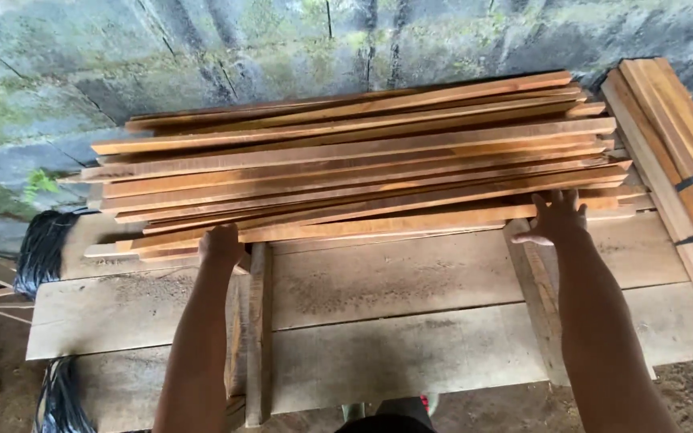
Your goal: Bundling long wooden strips together using plastic ties in a workshop setting.
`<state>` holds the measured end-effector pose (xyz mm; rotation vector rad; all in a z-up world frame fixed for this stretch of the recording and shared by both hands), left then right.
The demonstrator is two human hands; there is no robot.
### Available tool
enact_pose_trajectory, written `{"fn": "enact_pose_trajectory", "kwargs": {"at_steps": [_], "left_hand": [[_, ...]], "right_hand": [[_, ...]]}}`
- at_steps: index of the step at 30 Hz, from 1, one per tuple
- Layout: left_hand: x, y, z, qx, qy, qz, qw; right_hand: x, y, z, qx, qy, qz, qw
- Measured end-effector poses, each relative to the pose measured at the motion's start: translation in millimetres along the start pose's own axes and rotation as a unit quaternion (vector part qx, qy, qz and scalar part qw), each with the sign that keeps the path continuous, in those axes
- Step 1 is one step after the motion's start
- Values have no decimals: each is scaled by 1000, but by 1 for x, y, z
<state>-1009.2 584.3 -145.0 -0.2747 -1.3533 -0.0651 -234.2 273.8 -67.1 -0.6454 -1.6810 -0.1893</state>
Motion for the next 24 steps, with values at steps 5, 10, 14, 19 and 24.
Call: {"fn": "enact_pose_trajectory", "kwargs": {"at_steps": [5, 10, 14, 19, 24], "left_hand": [[57, -29, -16, 12, -2, 39, 999], [58, -38, -14, 26, -9, 41, 999], [74, -46, -21, 17, -16, 12, 1000], [80, -64, -26, 8, 37, -53, 998], [76, -71, -24, 20, 75, -106, 991]], "right_hand": [[3, 3, -1, -2, 1, 6, 1000], [6, -4, 3, -4, 0, 20, 1000], [20, -14, 6, 6, -7, 24, 1000], [10, -1, -1, 7, -37, 37, 999], [16, -7, 8, 10, -34, 54, 998]]}}
Point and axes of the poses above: each hand's wrist, its own y-axis towards the middle knuckle, its own x-axis out of the back of the hand, z = x × y, the point moved 5 cm from there along y, towards the middle knuckle, and after that the axes turned 2 degrees about y, right-handed, at the moved point
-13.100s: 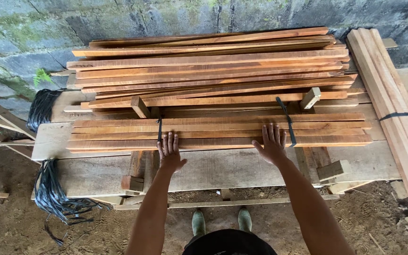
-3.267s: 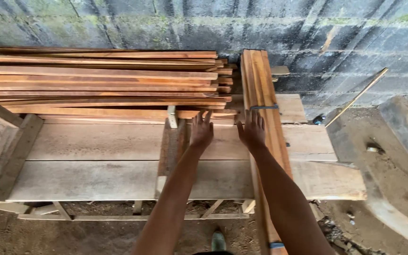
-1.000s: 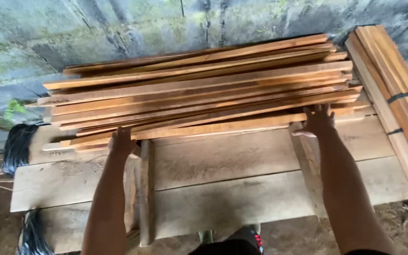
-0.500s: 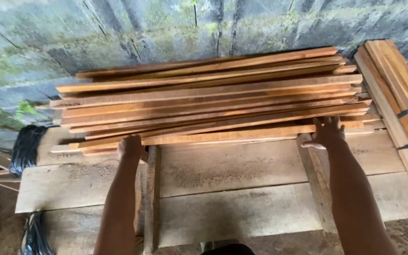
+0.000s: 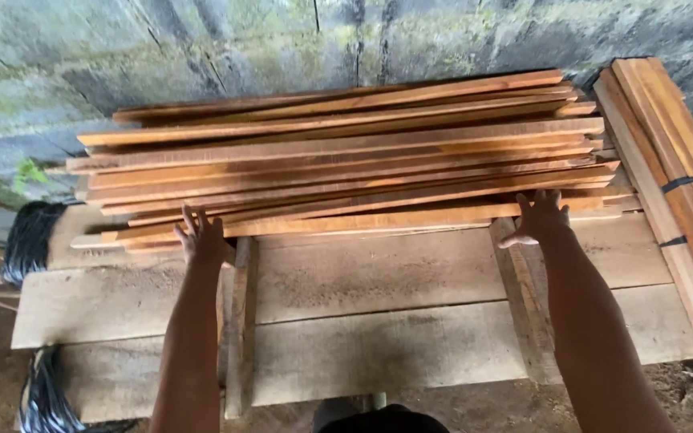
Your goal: Bundling long wooden strips together using plastic ties in a workshop setting.
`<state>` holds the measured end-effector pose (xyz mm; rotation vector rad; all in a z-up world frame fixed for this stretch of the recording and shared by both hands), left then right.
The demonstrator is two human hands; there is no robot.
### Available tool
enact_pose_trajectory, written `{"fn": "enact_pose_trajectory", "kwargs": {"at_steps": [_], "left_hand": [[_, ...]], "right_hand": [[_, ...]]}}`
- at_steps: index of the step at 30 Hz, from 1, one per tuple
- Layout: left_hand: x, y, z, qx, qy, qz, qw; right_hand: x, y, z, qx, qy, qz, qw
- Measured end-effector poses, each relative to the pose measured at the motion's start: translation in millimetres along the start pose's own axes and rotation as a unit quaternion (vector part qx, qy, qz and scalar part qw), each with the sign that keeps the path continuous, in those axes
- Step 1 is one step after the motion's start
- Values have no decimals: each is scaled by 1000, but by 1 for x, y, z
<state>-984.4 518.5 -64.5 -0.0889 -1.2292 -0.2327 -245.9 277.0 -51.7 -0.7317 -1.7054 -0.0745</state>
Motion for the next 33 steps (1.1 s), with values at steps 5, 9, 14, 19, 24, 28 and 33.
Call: {"fn": "enact_pose_trajectory", "kwargs": {"at_steps": [5, 9, 14, 19, 24, 28, 33], "left_hand": [[-43, 19, 0, 13, 17, -6, 1000], [4, -2, -9, 1, 21, -18, 1000], [6, -2, -9, 3, 8, -40, 999], [-15, 2, -1, -30, -21, -95, 995], [-42, 32, 4, -25, 14, 94, 995], [-33, 27, 4, -35, 15, 95, 995], [-31, 26, 5, -32, 7, 78, 996]], "right_hand": [[8, -6, -1, 15, 28, 0, 999], [5, -6, -1, 16, 29, 5, 999], [-37, 29, -17, 75, 34, -93, 992], [-63, 43, -21, 102, -5, -148, 984], [-24, 22, -11, 57, 36, -68, 995], [-15, 15, -7, 32, 4, -45, 998], [-30, 24, -14, 29, 3, -84, 996]]}}
Point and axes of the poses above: each hand's wrist, its own y-axis towards the middle knuckle, its own x-axis out of the back of the hand, z = x × y, the point moved 5 cm from there along y, towards the middle knuckle, and after that the axes turned 2 degrees about y, right-handed, at the moved point
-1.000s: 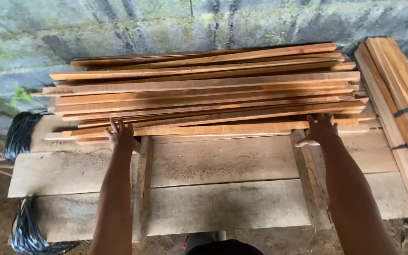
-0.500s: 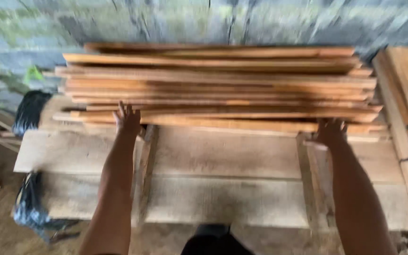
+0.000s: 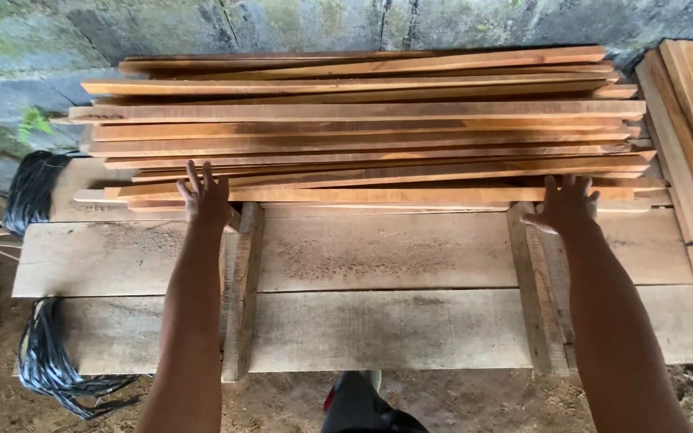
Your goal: Bundling long wooden strips together using plastic ties in a workshop setting.
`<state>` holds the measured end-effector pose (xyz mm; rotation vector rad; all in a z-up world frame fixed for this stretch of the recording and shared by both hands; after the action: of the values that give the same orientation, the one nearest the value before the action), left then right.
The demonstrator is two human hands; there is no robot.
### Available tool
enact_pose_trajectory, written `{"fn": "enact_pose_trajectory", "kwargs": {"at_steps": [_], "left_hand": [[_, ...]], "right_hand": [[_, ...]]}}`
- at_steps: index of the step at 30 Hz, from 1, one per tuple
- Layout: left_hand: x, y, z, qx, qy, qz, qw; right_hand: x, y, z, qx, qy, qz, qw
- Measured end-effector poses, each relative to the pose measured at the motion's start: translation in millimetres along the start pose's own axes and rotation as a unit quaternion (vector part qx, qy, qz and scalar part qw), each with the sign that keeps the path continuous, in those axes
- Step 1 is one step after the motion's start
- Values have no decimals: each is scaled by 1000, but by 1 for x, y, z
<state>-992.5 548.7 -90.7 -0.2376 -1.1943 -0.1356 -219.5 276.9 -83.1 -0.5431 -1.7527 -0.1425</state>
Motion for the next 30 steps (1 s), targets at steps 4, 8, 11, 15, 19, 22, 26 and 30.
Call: {"fn": "enact_pose_trajectory", "kwargs": {"at_steps": [4, 8, 11, 15, 19, 22, 26, 30], "left_hand": [[8, -4, -4, 0, -34, -11, 999], [14, -12, -20, 7, 67, -51, 996], [13, -26, -55, 9, 195, -223, 955], [3, -113, -156, 231, 97, -546, 800], [-172, -193, -209, -87, -138, 6, 987], [-118, -282, -205, -59, -212, -76, 972], [-117, -296, -208, -69, -223, 8, 972], [-116, -299, -204, -80, -219, -9, 972]], "right_hand": [[-21, 8, -6, 4, -12, -38, 999], [-11, -14, 8, -22, -114, -131, 985], [73, -97, 94, -105, 47, -152, 982], [7, -168, 176, -17, 268, 1, 963], [-107, -222, 235, 64, 215, -86, 971], [-98, -267, 244, 38, 207, -44, 977], [-104, -288, 242, 37, 187, 44, 981], [-106, -293, 249, 49, 191, 64, 978]]}}
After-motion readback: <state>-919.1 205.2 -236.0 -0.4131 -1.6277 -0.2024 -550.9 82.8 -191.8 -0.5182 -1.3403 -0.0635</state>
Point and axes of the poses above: each hand's wrist, its own y-axis towards the middle knuckle, its own x-axis out of the back of the hand, z = x × y, the point moved 5 cm from there along y, towards the middle knuckle, and after that the axes turned 2 degrees about y, right-handed, at the moved point
